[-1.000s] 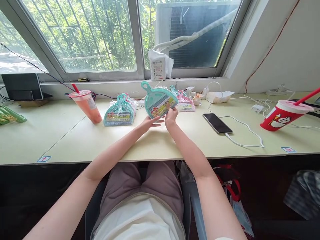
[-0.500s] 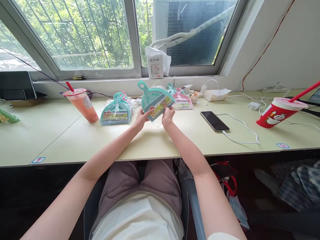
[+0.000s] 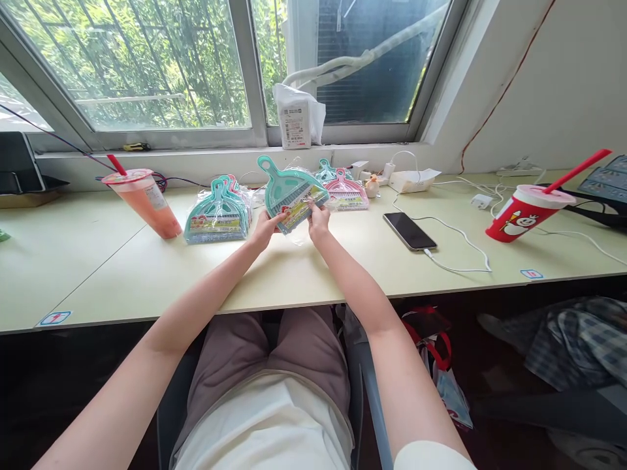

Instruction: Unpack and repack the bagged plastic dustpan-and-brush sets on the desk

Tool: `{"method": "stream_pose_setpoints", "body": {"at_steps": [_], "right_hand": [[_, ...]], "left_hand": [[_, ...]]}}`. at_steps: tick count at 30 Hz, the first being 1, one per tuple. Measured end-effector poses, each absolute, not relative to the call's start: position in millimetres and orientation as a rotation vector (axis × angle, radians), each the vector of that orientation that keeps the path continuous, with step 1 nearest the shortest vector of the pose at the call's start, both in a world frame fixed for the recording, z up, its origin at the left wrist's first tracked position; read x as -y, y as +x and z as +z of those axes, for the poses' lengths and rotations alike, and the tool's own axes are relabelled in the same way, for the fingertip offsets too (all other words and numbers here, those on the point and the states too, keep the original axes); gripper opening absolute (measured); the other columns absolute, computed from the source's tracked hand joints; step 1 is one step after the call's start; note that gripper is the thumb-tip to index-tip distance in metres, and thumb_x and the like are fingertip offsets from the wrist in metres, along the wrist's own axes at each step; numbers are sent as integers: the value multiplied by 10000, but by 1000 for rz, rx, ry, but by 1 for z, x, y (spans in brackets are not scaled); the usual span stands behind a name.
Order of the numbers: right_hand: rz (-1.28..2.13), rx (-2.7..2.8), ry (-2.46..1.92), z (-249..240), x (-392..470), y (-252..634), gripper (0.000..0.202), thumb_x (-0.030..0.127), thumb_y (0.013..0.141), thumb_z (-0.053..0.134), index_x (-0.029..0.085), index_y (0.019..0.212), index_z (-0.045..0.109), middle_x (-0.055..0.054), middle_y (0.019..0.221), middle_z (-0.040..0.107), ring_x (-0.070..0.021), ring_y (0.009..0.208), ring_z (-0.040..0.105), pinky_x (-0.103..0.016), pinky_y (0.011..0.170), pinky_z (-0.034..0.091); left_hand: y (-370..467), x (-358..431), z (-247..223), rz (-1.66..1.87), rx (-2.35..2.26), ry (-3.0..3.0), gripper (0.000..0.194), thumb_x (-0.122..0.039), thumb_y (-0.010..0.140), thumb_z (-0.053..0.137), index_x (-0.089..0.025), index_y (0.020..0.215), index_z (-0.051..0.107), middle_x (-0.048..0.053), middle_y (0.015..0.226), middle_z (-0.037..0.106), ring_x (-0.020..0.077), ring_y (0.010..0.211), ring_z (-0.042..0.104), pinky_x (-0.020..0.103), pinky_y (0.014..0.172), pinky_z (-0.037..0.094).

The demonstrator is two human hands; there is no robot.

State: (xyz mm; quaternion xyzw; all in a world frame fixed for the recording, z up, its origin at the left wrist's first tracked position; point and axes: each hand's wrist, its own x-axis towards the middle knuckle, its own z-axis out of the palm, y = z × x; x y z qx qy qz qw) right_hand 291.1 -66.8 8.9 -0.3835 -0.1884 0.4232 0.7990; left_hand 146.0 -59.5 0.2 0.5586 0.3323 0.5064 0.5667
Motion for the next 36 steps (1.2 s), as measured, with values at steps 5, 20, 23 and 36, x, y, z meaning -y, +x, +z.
{"method": "stream_pose_setpoints", "body": {"at_steps": [5,20,23,36], "right_hand": [[1066,568,-859,12,65,297,142,217,826,775,196,869,642,22,785,734,-117,789,723,-260,820,626],[1093,605,-1009,12,65,315,104,112,896,706,157,827,642,15,650,729,-103,603,707,-270,766,645],[1117,660,-1038,13,66,317,127,220,897,741,166,838,642,5,669,738,-119,605,721,-274,724,646],[385,1160,-1053,33,84,335,178,190,808,744,280,960,716,-26,1221,707,-241,1351,531,-417,1130,445]], "left_hand": [[135,46,4,1208,-800,1265,476,-267,676,782,-164,1099,588,72,953,726,217,808,722,388,763,621],[116,40,10,1077,-792,1273,495,-219,702,751,-161,1144,536,60,907,740,188,688,729,403,767,638],[118,40,11,1122,-808,1222,487,-201,707,736,-165,1146,529,62,896,735,205,716,736,418,776,637],[92,32,26,1209,-803,894,283,-148,735,636,-151,1018,627,53,827,721,187,829,728,245,688,625]]}}
